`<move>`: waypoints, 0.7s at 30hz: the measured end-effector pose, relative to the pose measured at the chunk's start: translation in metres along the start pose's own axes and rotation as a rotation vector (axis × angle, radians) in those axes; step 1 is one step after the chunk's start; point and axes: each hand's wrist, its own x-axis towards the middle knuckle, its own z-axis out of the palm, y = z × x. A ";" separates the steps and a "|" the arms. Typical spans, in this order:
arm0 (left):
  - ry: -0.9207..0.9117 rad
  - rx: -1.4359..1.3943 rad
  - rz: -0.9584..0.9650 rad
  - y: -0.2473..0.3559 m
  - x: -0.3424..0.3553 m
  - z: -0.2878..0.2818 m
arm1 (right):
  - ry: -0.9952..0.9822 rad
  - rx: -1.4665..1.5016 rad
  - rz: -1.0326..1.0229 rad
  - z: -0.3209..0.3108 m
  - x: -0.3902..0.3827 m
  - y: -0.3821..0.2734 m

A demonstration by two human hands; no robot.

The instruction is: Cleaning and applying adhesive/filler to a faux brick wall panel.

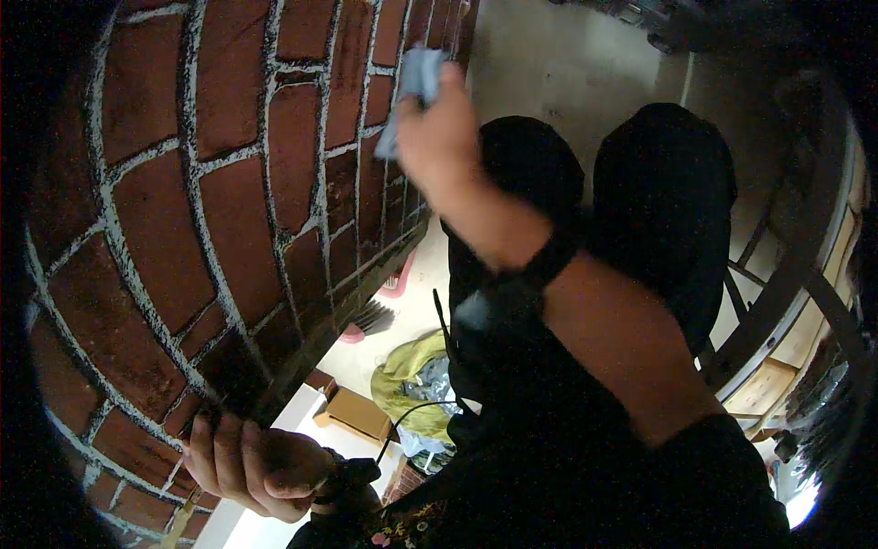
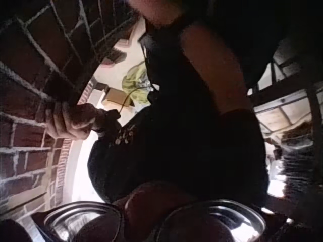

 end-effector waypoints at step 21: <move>-0.041 0.024 0.002 0.005 0.001 -0.004 | 0.154 0.393 -0.594 0.005 -0.008 -0.023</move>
